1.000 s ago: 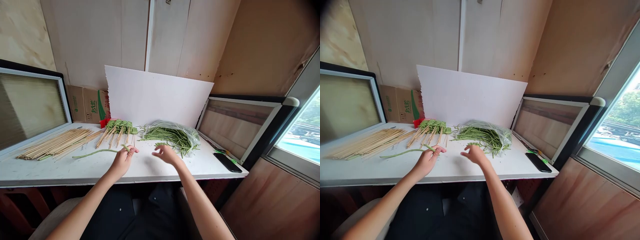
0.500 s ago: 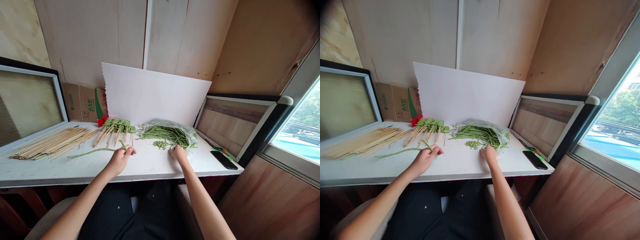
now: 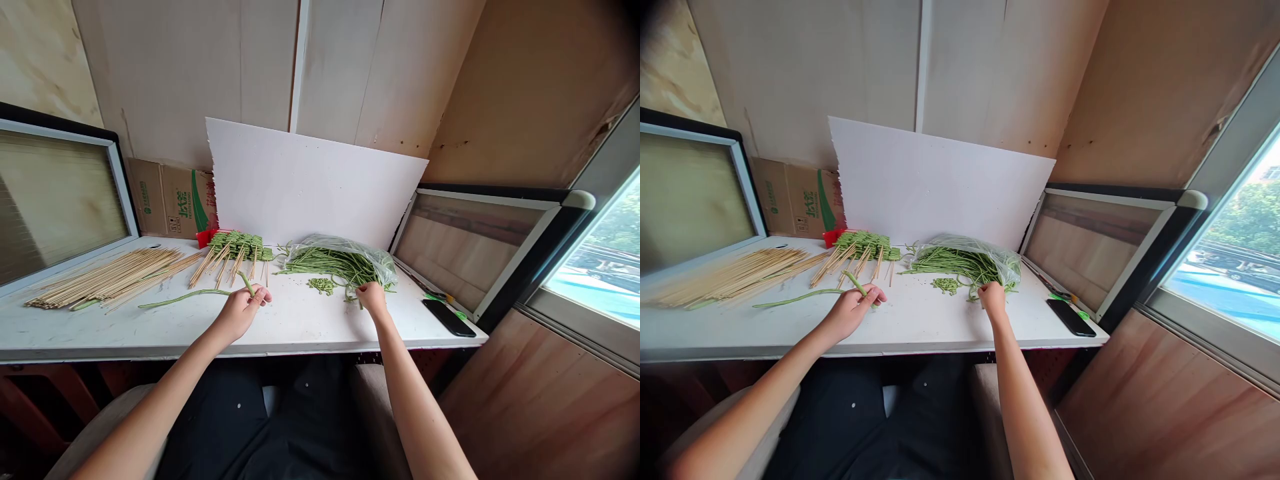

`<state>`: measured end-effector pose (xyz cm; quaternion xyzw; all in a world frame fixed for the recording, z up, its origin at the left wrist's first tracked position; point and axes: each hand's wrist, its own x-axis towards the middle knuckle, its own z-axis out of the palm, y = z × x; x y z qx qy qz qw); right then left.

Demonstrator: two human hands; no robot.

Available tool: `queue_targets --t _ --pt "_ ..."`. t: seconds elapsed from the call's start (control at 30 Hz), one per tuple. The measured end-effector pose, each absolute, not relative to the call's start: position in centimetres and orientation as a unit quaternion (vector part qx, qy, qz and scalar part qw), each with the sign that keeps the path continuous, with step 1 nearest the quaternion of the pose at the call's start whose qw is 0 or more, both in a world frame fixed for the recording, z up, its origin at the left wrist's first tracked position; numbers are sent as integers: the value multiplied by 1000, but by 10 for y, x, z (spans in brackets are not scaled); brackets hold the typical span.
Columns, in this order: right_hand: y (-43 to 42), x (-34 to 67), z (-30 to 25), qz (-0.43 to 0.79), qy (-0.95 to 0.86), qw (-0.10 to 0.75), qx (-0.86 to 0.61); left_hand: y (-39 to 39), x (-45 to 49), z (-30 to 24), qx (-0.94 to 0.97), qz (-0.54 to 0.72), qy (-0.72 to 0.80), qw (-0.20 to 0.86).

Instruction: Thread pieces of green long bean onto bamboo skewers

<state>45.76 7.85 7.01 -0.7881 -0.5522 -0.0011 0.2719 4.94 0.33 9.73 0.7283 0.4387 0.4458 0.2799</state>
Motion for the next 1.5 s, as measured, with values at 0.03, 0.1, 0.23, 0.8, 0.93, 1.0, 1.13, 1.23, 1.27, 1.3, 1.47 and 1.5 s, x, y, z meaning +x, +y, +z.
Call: queue_targets --t 0.03,0.1,0.23,0.8,0.93,1.0,1.13,1.23,1.27,1.3,1.47,1.5 --pt "78 461 71 5 -552 282 -784 3 49 98 729 445 438 280" --pt "77 466 73 36 -555 277 -783 4 48 98 731 443 438 280" --pt "75 468 75 95 -559 230 -791 5 46 96 733 435 441 281" --pt "80 432 56 26 -511 223 -829 9 46 89 738 425 436 291" --pt "85 432 51 18 -516 220 -828 9 46 87 739 423 435 292" --pt "88 432 49 16 -518 214 -828 10 46 86 739 425 433 292" --pt "92 432 46 11 -518 205 -830 11 47 84 738 430 431 290" --pt "92 431 45 0 -516 195 -834 11 47 84 737 433 430 290" --pt "92 431 45 -2 -516 192 -835 11 47 84 737 433 430 290" --pt "92 431 45 -2 -517 190 -835 11 47 84 737 433 431 289" --pt "90 439 54 9 -507 202 -838 11 46 85 737 428 435 290" --pt "89 442 57 11 -502 211 -839 11 46 85 736 428 436 290"
